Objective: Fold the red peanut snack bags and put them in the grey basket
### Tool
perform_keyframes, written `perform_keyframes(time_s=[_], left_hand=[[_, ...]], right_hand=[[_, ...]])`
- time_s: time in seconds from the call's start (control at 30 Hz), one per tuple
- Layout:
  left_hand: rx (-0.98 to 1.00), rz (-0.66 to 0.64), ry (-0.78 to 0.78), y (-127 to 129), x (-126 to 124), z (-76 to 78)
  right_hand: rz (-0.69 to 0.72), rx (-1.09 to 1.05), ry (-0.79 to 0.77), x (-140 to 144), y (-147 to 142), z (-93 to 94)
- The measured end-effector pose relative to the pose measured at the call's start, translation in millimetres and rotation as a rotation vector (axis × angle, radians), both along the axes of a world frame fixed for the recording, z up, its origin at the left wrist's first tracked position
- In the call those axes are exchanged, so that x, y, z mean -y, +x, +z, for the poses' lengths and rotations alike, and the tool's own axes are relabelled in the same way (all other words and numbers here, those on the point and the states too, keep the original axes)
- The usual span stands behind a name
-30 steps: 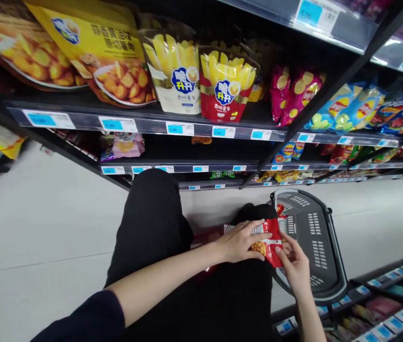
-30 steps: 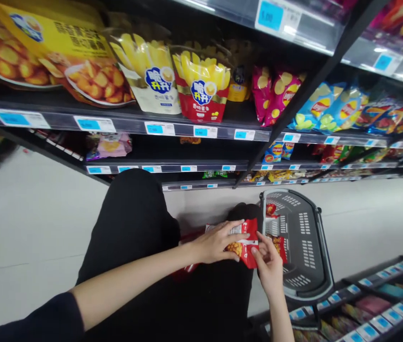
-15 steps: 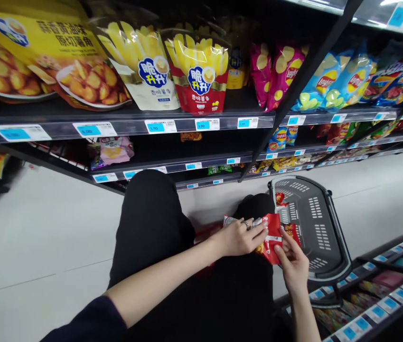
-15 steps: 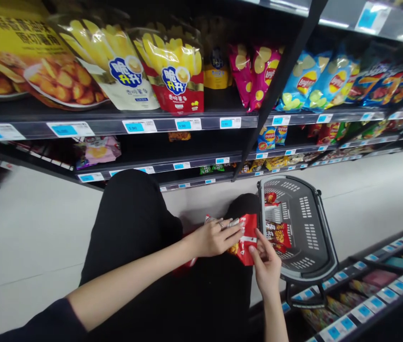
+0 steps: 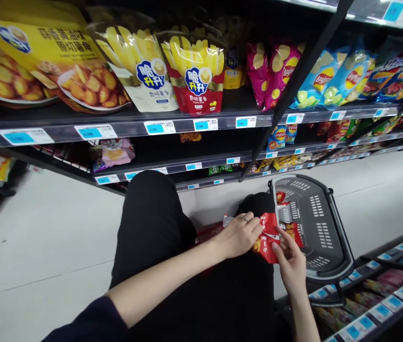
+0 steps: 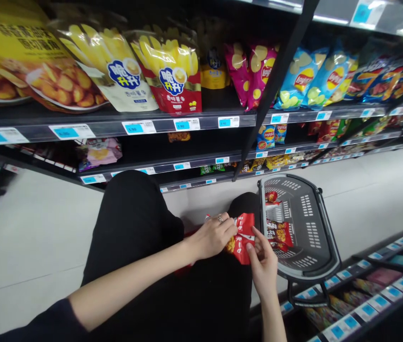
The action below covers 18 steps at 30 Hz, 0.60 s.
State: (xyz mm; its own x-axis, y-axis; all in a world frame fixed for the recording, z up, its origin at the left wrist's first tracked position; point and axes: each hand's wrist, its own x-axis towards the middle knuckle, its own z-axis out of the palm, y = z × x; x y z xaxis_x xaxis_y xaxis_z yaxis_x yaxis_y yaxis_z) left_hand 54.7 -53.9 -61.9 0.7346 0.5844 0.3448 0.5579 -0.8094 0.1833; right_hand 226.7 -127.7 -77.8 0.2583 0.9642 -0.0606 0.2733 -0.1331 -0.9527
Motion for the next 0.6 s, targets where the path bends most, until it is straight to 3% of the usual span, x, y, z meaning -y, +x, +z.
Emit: perform_keyframes(time_s=[0.2,0.33,0.5,0.6], left_hand=[[0.011,0.046,-0.196,4,6,1.8],[0.105,0.053,-0.296,4,5,-2.5],[0.123,-0.176,-0.130,-3,-1,-20.7],[0.098,-0.213,-0.024,-6,-3,-26.8]], right_hand=[[0.066,0.351,0.136,-5,7,-5.0],[0.018,0.281,0.065,-5,8,-10.1],[-0.023,0.114,-0.043,-3,12,-15.2],[-0.020,0.113,-0.033,-4,14,-18.6]])
